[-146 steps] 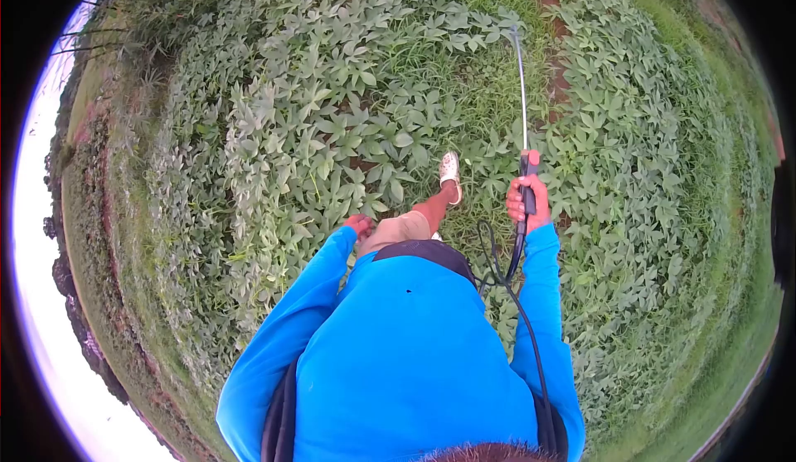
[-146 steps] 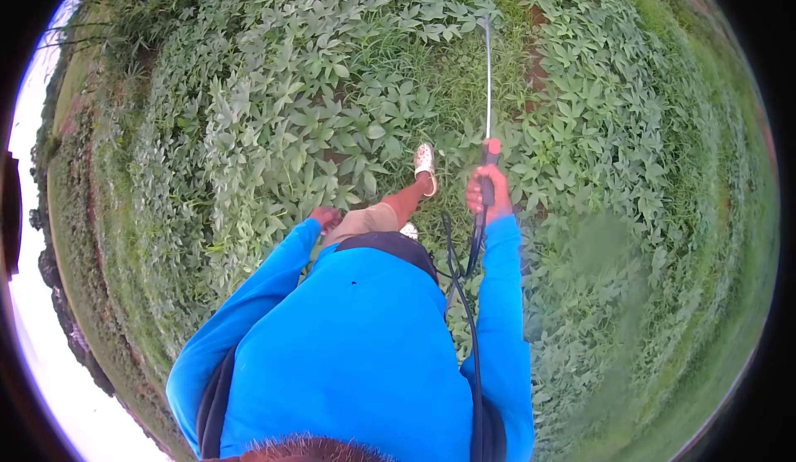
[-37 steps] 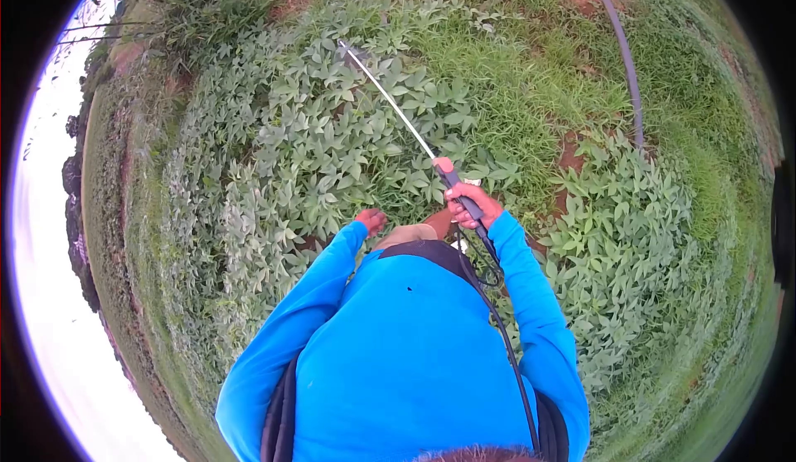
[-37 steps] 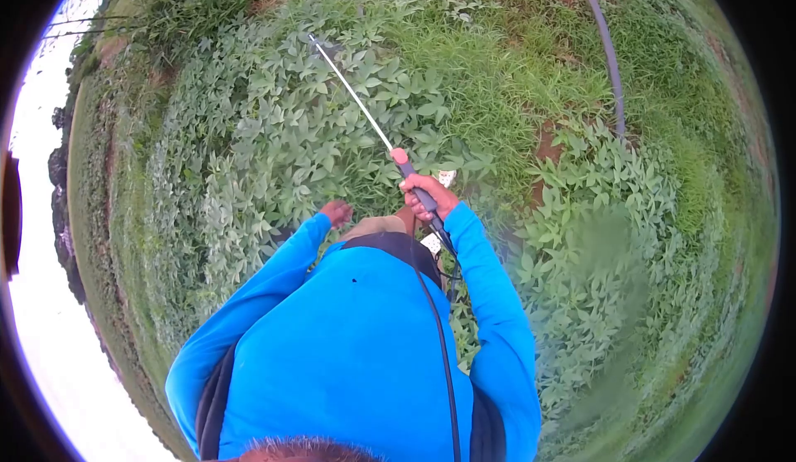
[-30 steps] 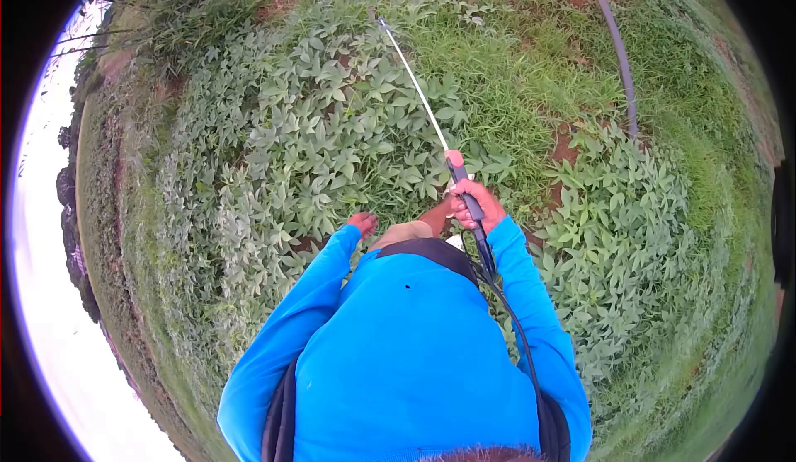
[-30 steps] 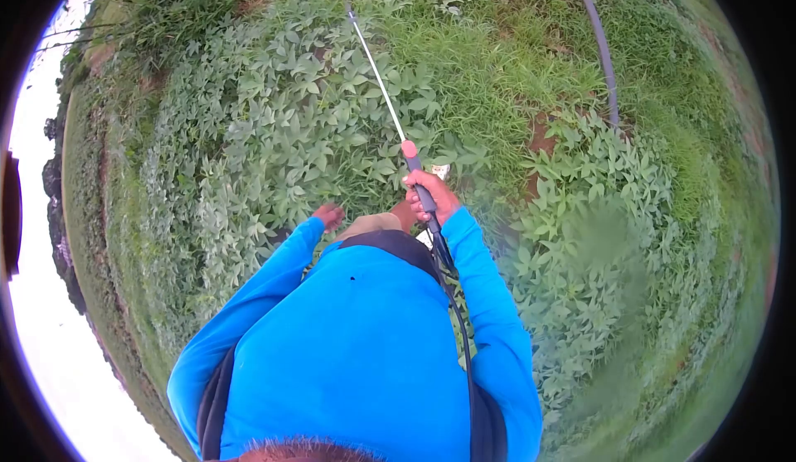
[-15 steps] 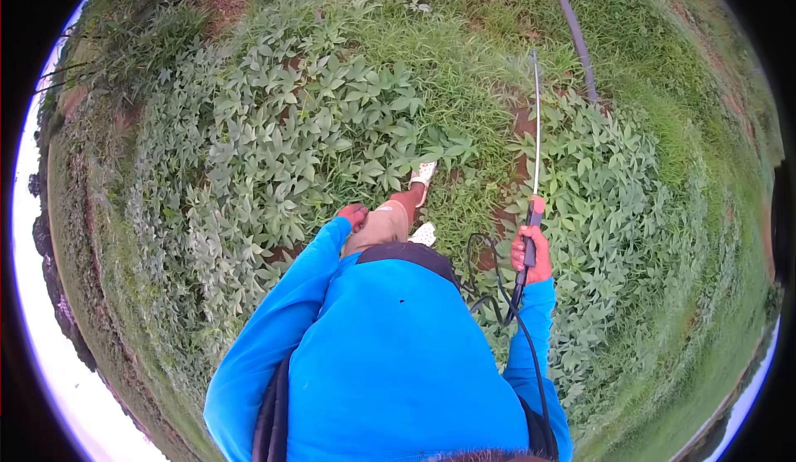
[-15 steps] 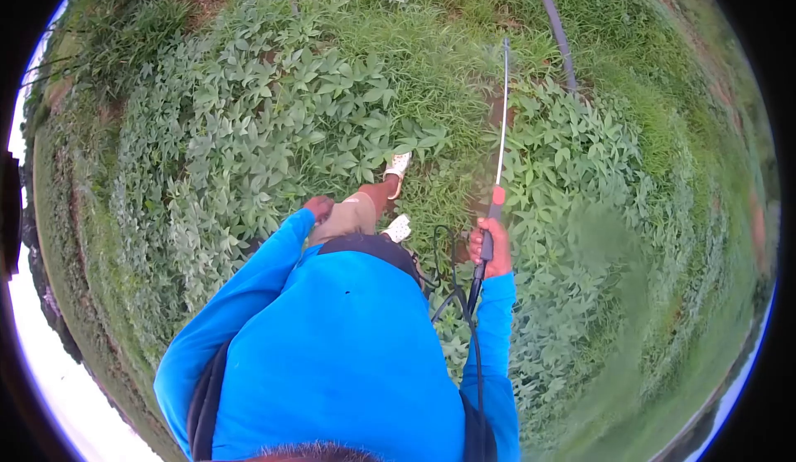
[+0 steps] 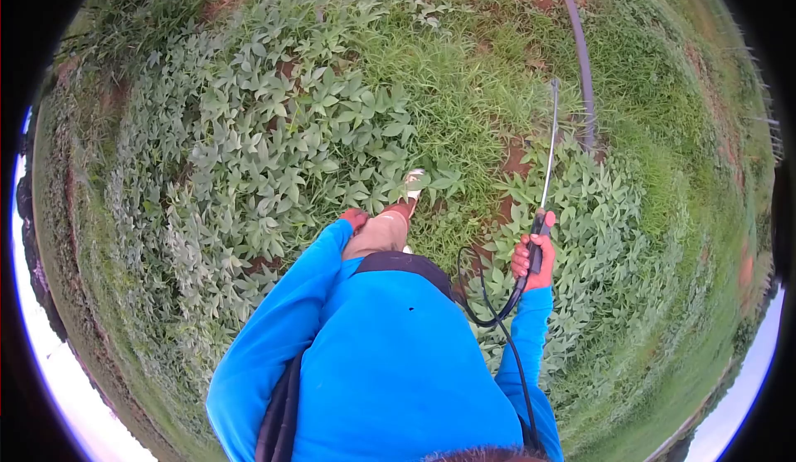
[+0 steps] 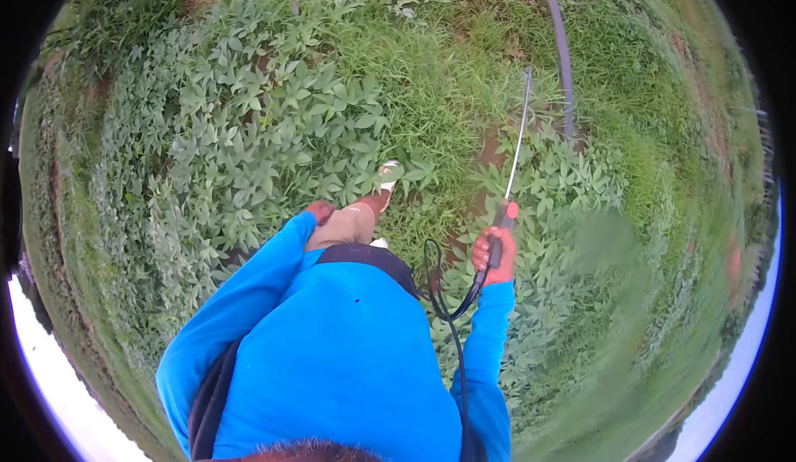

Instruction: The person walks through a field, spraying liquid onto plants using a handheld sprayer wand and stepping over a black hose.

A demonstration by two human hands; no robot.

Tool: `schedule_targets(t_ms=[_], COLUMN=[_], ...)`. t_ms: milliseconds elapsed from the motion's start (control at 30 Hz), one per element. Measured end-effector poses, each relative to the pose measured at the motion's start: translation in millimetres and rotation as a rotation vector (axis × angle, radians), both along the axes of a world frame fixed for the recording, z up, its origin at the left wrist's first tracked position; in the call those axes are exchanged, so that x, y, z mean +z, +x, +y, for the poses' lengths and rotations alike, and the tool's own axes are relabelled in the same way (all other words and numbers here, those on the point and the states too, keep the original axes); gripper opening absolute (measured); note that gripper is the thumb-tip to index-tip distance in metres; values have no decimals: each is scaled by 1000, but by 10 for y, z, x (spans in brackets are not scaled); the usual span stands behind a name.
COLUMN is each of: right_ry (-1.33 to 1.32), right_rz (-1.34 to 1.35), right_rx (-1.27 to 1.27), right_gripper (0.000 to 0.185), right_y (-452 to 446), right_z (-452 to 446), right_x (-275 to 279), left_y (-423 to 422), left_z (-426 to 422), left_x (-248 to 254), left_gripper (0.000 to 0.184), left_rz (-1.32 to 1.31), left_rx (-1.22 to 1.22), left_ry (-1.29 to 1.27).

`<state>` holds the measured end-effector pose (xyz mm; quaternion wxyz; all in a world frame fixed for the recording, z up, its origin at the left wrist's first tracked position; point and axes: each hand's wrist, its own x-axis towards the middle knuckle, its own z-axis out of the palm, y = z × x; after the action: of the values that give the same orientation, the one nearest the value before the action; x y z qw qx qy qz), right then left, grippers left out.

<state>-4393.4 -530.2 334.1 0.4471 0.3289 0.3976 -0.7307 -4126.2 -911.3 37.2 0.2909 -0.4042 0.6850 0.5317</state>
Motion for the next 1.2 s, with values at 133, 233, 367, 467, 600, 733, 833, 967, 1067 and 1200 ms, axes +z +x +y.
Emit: schedule_targets(t_ms=[133,233,367,467,600,733,833,967,1067,1200], right_ry=[-224,-324,-351,-400,-457,-456,-498,-496,-528,-543], right_rz=[-186,-273,-348,-353,-331,-271,-257,-222,-233,-257], right_rx=[103,192,312,453,580,648,687,721,721,672], right_gripper=[20,19,19,20,20,19,18,18,19,18], right_y=[-450,-721,-966,-1117,-1328,-1564,-1764,-2089,-2371,-2887], right_z=[-533,-1044,-1579,-1931,-2442,-3024,-3445,-3939,-4227,-4528], right_x=[22,156,291,347,397,476,480,521,413,206], left_y=[-571,-888,-1125,-1290,-1260,-1272,-1217,-1153,-1290,-1609], left_z=[-149,-321,-523,-683,-864,-963,-1021,-1035,-1099,-1338], left_x=[221,204,190,304,332,487,483,385,437,363], left_gripper=[30,31,32,30,29,31,32,31,31,31], left_rz=[35,-6,36,-19,16,-47,-61,-61,-98,-259], left_rx=[169,245,316,312,391,411,392,486,519,544], left_ry=[196,247,246,249,293,259,274,337,353,335])
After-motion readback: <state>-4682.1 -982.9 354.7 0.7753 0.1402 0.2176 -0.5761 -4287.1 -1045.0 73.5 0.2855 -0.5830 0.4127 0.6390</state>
